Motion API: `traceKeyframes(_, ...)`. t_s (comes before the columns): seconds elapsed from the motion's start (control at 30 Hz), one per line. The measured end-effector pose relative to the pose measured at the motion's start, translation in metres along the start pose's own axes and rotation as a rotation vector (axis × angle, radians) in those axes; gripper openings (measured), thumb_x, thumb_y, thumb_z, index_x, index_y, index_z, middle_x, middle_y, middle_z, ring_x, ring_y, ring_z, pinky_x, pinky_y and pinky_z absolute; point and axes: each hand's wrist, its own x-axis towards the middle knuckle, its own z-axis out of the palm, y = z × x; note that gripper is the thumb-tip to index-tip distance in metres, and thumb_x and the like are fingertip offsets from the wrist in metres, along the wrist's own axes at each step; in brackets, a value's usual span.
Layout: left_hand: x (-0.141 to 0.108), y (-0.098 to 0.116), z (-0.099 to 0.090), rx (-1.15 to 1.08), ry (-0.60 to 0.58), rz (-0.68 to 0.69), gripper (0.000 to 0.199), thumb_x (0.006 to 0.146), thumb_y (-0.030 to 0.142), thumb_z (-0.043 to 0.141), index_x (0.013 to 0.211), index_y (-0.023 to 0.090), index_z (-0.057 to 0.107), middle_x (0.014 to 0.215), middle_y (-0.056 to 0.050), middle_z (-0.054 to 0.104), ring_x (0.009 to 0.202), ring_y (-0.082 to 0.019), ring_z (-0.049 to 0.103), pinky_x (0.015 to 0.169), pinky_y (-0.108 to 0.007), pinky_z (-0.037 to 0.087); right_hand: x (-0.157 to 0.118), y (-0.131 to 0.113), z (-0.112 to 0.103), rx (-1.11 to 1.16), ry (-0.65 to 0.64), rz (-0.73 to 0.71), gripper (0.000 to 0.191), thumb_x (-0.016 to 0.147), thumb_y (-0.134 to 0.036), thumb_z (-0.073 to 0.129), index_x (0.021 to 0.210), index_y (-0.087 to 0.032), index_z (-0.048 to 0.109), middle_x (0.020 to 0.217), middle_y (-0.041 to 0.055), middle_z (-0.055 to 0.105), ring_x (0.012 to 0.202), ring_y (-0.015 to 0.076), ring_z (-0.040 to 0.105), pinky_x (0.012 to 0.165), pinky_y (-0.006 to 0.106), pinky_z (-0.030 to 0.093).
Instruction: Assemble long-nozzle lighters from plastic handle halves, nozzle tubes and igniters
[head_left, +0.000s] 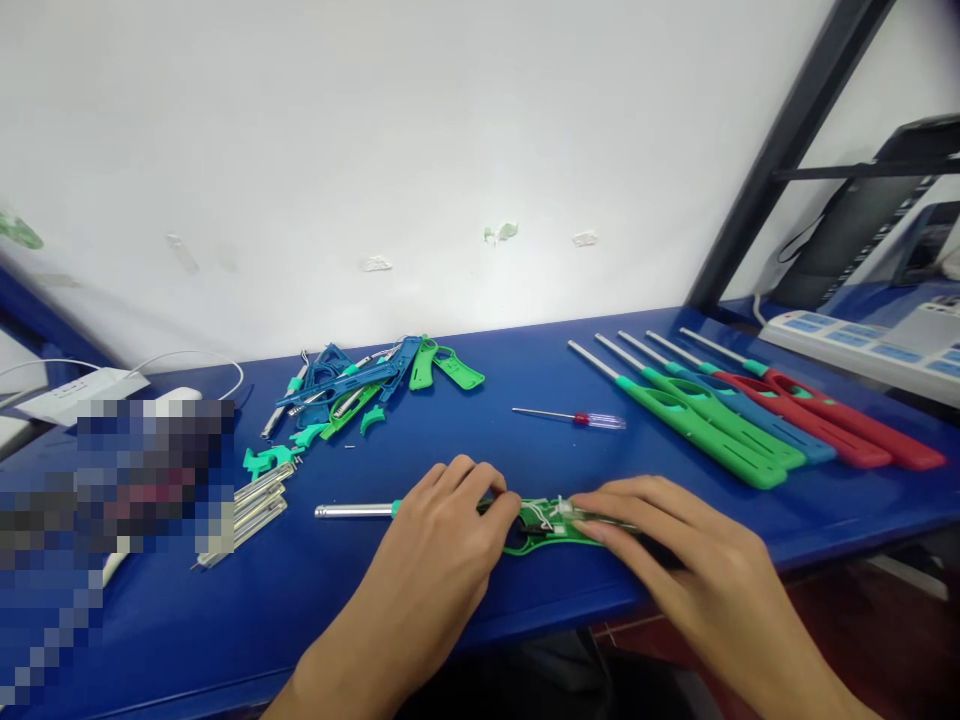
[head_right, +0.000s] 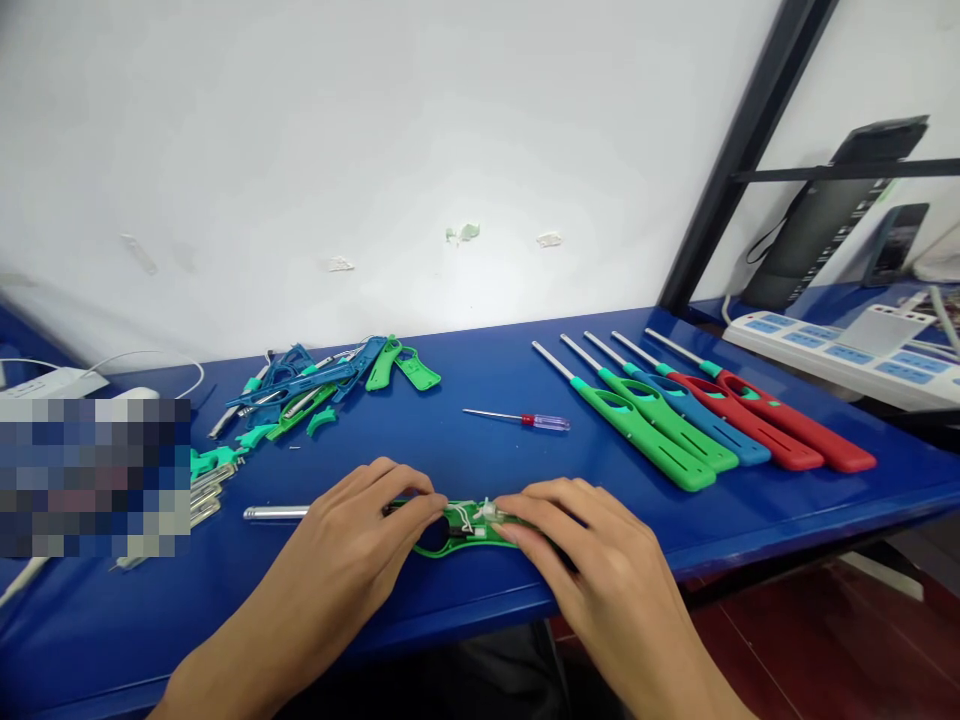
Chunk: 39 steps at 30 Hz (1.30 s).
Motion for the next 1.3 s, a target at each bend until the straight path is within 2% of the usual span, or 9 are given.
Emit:
traceKeyframes(0.17,-0.003,-0.001,0.003,-0.036,0.043,-0.021,0.031,0.095,-0.005,0.052,0.110,0.016,0.070,0.106,-0.008,0.070,0.093,-0.026,0.065,0.083,-0.045,0.057,0.002,-0.003,-0.001,0.020,0.030,0.016,0.015,0.105,-0.025,0.062,0.112,-0.031,0.074,0.108,-0.0031,0.076,0.098,0.0154,0.072,0.090,0.026,0.054)
traceKeyframes(0.37,-0.003,-0.003,0.005,-0.216,0.184,-0.112,0.019,0.104,0.009,0.055,0.108,0.021,0.069,0.103,-0.002,0.073,0.089,-0.021,0.068,0.088,-0.041,0.052,0.003,-0.005,0.001,0.037,0.056,0.053,0.014,0.104,-0.028,0.063,0.110,-0.031,0.076,0.105,-0.0027,0.077,0.095,0.0158,0.073,0.089,0.027,0.056)
traceKeyframes(0.57,-0.002,-0.008,-0.011,-0.379,0.238,-0.313,0.012,0.099,0.014,0.066,0.100,0.024,0.073,0.096,0.003,0.076,0.087,-0.017,0.071,0.078,-0.029,0.053,0.005,-0.007,-0.001,0.072,0.055,0.075,0.015,0.103,-0.027,0.063,0.107,-0.030,0.077,0.104,-0.0011,0.078,0.094,0.0181,0.074,0.087,0.030,0.058)
traceKeyframes(0.67,-0.005,-0.010,-0.015,-0.433,0.246,-0.357,0.011,0.099,0.016,0.068,0.097,0.026,0.074,0.090,0.006,0.076,0.080,-0.013,0.071,0.074,-0.025,0.053,0.004,-0.006,0.001,0.075,0.054,0.079,0.015,0.103,-0.027,0.063,0.109,-0.031,0.076,0.105,-0.0010,0.077,0.095,0.0187,0.074,0.087,0.031,0.057)
traceKeyframes(0.8,-0.006,-0.010,-0.014,-0.457,0.251,-0.367,0.011,0.099,0.017,0.068,0.100,0.026,0.075,0.092,0.007,0.077,0.082,-0.013,0.071,0.078,-0.024,0.053,0.000,-0.003,0.004,0.080,0.046,0.083,0.015,0.104,-0.026,0.064,0.112,-0.033,0.074,0.108,-0.0021,0.076,0.098,0.0180,0.072,0.091,0.032,0.054)
traceKeyframes(1.0,-0.006,-0.007,-0.013,-0.440,0.208,-0.355,0.013,0.100,0.017,0.067,0.106,0.026,0.075,0.101,0.003,0.077,0.092,-0.015,0.071,0.084,-0.028,0.053,0.000,-0.003,0.002,0.071,0.046,0.071,0.014,0.104,-0.028,0.064,0.112,-0.033,0.074,0.107,-0.0035,0.076,0.097,0.0157,0.072,0.090,0.027,0.054)
traceKeyframes(1.13,-0.007,-0.004,-0.015,-0.427,0.108,-0.319,0.014,0.101,0.015,0.066,0.104,0.025,0.076,0.106,0.001,0.075,0.100,-0.018,0.067,0.089,-0.032,0.053,0.002,-0.005,0.001,0.073,0.060,0.066,0.013,0.104,-0.028,0.064,0.109,-0.032,0.075,0.105,-0.0024,0.077,0.096,0.0167,0.073,0.089,0.028,0.057)
traceKeyframes(1.3,-0.003,-0.005,-0.014,-0.419,-0.010,-0.322,0.011,0.102,0.018,0.066,0.101,0.024,0.075,0.106,0.001,0.073,0.099,-0.020,0.064,0.089,-0.036,0.050,0.002,-0.006,0.001,0.082,0.065,0.084,0.014,0.103,-0.029,0.064,0.108,-0.031,0.076,0.105,-0.0014,0.078,0.094,0.0180,0.074,0.088,0.029,0.058)
